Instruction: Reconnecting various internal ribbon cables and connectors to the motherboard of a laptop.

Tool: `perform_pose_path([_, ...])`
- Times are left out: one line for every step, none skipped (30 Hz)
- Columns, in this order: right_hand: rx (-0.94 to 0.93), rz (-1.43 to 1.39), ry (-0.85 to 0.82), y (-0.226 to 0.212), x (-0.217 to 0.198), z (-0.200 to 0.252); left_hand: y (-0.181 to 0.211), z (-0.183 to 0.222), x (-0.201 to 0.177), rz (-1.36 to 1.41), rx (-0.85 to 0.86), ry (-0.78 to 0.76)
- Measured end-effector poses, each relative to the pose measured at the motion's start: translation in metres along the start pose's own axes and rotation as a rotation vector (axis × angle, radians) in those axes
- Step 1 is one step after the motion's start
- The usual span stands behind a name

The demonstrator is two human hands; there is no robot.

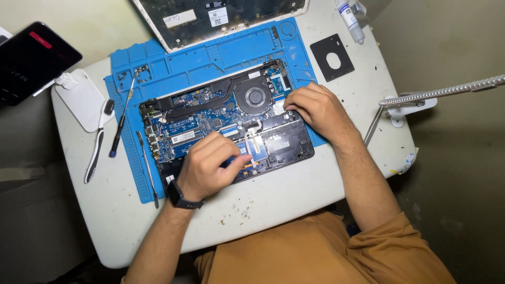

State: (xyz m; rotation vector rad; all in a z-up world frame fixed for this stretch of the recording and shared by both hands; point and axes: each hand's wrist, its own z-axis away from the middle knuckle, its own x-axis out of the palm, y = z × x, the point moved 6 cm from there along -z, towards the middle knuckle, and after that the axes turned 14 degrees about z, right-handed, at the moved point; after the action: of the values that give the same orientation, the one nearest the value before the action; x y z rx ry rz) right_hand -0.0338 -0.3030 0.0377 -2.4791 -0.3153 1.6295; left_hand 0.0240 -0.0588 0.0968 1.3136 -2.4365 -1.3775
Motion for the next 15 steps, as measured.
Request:
perform_pose_path([0.002, 0.000, 0.003, 0.000, -0.001, 0.000, -0.001, -0.009, 0.005, -0.001, 0.002, -0.004])
perform_pose_path([-0.002, -0.006, 0.008, 0.000, -0.002, 0.000, 0.001, -0.017, 0.013, -0.008, 0.043, -0.059])
perform_pose_path([-0.007, -0.011, 0.013, -0.001, -0.003, 0.000, 0.003, -0.025, 0.022, -0.014, 0.084, -0.115])
perform_pose_path([-0.002, -0.008, 0.018, 0.001, -0.003, 0.001, -0.005, -0.029, 0.026, -0.013, 0.088, -0.120])
perform_pose_path([-0.011, 0.012, 0.022, 0.002, -0.003, 0.002, -0.017, -0.033, 0.034, -0.044, 0.041, -0.168])
perform_pose_path([-0.022, 0.031, 0.024, 0.003, -0.003, 0.002, -0.028, -0.036, 0.040, -0.076, -0.009, -0.212])
perform_pose_path([-0.020, 0.032, 0.027, 0.003, -0.006, 0.002, -0.037, -0.038, 0.045, -0.076, -0.006, -0.215])
perform_pose_path([-0.035, 0.071, 0.027, 0.001, -0.008, 0.002, -0.045, -0.037, 0.053, -0.149, 0.015, -0.299])
perform_pose_path([-0.050, 0.110, 0.026, -0.001, -0.009, 0.001, -0.053, -0.035, 0.061, -0.223, 0.036, -0.383])
perform_pose_path([-0.051, 0.109, 0.025, 0.001, -0.008, 0.002, -0.056, -0.035, 0.063, -0.224, 0.034, -0.383])
perform_pose_path([-0.071, 0.154, 0.034, 0.000, -0.007, 0.003, -0.059, -0.033, 0.068, -0.315, 0.066, -0.438])
perform_pose_path([-0.091, 0.200, 0.045, 0.001, -0.007, 0.004, -0.062, -0.032, 0.072, -0.407, 0.101, -0.493])
perform_pose_path([-0.091, 0.200, 0.046, 0.001, -0.006, 0.004, -0.063, -0.031, 0.073, -0.408, 0.101, -0.494])
perform_pose_path([-0.108, 0.233, 0.056, 0.000, -0.006, 0.004, -0.065, -0.030, 0.075, -0.457, 0.133, -0.508])
perform_pose_path([-0.126, 0.267, 0.065, -0.001, -0.006, 0.004, -0.066, -0.029, 0.076, -0.506, 0.165, -0.521])
